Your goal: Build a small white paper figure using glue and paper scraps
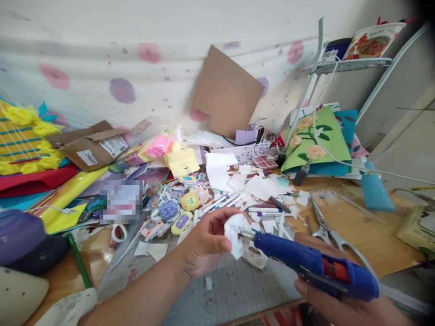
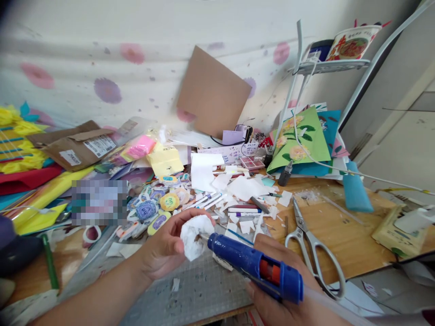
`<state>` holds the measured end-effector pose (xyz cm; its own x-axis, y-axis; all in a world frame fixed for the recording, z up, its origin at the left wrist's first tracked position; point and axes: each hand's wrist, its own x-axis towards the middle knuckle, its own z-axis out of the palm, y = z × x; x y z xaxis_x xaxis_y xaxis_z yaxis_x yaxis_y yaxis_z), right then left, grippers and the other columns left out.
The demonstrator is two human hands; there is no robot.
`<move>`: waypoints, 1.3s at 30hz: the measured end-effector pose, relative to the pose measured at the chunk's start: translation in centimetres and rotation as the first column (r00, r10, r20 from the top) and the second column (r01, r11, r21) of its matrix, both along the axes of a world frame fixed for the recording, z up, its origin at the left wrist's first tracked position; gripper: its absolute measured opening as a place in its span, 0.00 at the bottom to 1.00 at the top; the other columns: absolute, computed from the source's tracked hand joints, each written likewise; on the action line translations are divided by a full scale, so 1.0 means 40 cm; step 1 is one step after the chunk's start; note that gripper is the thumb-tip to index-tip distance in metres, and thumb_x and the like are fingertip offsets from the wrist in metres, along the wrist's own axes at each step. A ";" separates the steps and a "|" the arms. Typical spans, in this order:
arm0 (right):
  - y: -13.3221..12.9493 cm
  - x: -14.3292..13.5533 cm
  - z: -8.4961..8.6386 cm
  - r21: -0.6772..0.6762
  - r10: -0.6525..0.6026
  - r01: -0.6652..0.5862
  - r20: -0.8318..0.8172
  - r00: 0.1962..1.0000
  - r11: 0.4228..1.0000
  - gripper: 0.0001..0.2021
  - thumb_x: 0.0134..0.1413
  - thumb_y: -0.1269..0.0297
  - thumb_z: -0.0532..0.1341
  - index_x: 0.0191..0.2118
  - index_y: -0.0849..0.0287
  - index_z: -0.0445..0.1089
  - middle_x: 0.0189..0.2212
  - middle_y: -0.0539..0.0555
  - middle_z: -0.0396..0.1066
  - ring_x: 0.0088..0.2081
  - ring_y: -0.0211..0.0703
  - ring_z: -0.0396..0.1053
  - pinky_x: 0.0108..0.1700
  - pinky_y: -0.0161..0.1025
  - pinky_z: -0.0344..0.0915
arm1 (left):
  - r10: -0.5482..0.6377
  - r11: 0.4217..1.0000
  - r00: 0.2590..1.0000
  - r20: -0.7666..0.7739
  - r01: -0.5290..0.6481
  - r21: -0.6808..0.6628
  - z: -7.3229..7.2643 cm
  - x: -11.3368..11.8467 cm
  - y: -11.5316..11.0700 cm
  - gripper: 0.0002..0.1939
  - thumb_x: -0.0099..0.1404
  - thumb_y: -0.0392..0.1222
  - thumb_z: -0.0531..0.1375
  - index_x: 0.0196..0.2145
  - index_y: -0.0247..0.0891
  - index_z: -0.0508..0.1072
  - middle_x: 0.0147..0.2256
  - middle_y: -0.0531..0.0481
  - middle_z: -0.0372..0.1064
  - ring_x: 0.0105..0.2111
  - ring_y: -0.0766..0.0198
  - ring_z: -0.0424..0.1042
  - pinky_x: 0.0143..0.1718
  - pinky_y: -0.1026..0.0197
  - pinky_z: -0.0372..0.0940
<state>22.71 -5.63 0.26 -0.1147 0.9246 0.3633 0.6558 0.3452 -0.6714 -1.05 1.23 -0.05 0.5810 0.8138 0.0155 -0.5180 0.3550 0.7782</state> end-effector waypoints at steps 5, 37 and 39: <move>-0.018 0.004 0.011 0.033 -0.135 0.137 -0.064 0.989 0.990 0.09 0.38 0.58 0.65 0.32 0.45 0.76 0.37 0.50 0.76 0.42 0.59 0.72 0.41 0.47 0.72 | 0.015 1.000 0.999 0.031 -0.015 -0.009 0.001 0.001 -0.002 0.31 0.36 0.40 0.75 0.40 0.35 0.74 0.37 0.45 0.73 0.37 0.57 0.71 0.39 0.59 0.63; 0.019 -0.016 0.051 0.136 0.187 -0.204 0.130 0.974 0.969 0.06 0.42 0.70 0.57 0.22 0.52 0.65 0.22 0.49 0.70 0.24 0.43 0.71 0.22 0.34 0.68 | 0.021 1.000 0.998 0.052 -0.021 -0.001 0.005 -0.001 0.000 0.31 0.35 0.39 0.75 0.39 0.35 0.73 0.35 0.47 0.73 0.34 0.60 0.71 0.36 0.63 0.64; 0.019 -0.016 0.053 0.129 0.187 -0.203 0.126 0.974 0.971 0.06 0.42 0.70 0.56 0.21 0.51 0.64 0.21 0.49 0.69 0.23 0.44 0.71 0.21 0.34 0.68 | 0.027 1.000 0.998 0.054 -0.027 0.003 0.005 -0.003 0.001 0.31 0.35 0.39 0.75 0.40 0.35 0.72 0.35 0.47 0.73 0.35 0.61 0.71 0.36 0.63 0.64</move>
